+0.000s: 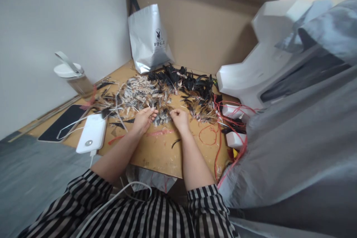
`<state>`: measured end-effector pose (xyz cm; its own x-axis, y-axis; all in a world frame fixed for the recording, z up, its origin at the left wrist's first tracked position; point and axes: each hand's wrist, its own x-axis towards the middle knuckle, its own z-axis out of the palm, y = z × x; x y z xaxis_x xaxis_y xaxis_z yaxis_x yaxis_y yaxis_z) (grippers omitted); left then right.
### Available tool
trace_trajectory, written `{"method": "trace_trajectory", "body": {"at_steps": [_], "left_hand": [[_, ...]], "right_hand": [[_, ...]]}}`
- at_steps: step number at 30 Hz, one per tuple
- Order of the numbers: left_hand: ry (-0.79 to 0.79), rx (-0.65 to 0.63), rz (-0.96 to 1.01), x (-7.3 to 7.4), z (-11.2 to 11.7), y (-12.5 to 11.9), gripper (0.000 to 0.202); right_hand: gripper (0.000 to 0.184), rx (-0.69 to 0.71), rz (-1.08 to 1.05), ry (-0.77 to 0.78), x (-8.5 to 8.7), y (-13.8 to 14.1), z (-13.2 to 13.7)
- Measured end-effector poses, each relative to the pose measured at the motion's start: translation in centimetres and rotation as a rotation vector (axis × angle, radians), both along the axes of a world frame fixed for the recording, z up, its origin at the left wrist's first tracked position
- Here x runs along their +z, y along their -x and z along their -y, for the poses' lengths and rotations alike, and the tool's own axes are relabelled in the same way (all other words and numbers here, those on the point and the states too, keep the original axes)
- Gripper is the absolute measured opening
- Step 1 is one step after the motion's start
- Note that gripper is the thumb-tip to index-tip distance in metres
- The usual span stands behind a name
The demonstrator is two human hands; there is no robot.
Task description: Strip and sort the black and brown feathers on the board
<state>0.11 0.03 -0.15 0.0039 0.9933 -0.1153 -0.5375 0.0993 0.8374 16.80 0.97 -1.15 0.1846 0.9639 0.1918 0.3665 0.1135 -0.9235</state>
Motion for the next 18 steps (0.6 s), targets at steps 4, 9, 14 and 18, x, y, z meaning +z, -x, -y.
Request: {"method": "trace_trajectory", "body": {"at_steps": [4,9,14,18], "left_hand": [[0.008,0.004,0.015,-0.2,0.0,0.0,0.021],[-0.003,-0.010,0.023,-0.3,0.1,-0.1,0.021],[0.009,-0.022,0.023,-0.2,0.3,-0.3,0.020],[0.026,-0.041,0.041,0.0,0.4,-0.4,0.019]], "right_hand": [[0.020,0.051,0.206,-0.065,0.4,0.9,0.7],[0.027,0.158,0.534,-0.254,1.8,2.7,2.4],[0.019,0.156,0.501,-0.269,1.8,3.3,2.7],[0.018,-0.038,-0.123,-0.233,1.8,2.6,1.6]]}}
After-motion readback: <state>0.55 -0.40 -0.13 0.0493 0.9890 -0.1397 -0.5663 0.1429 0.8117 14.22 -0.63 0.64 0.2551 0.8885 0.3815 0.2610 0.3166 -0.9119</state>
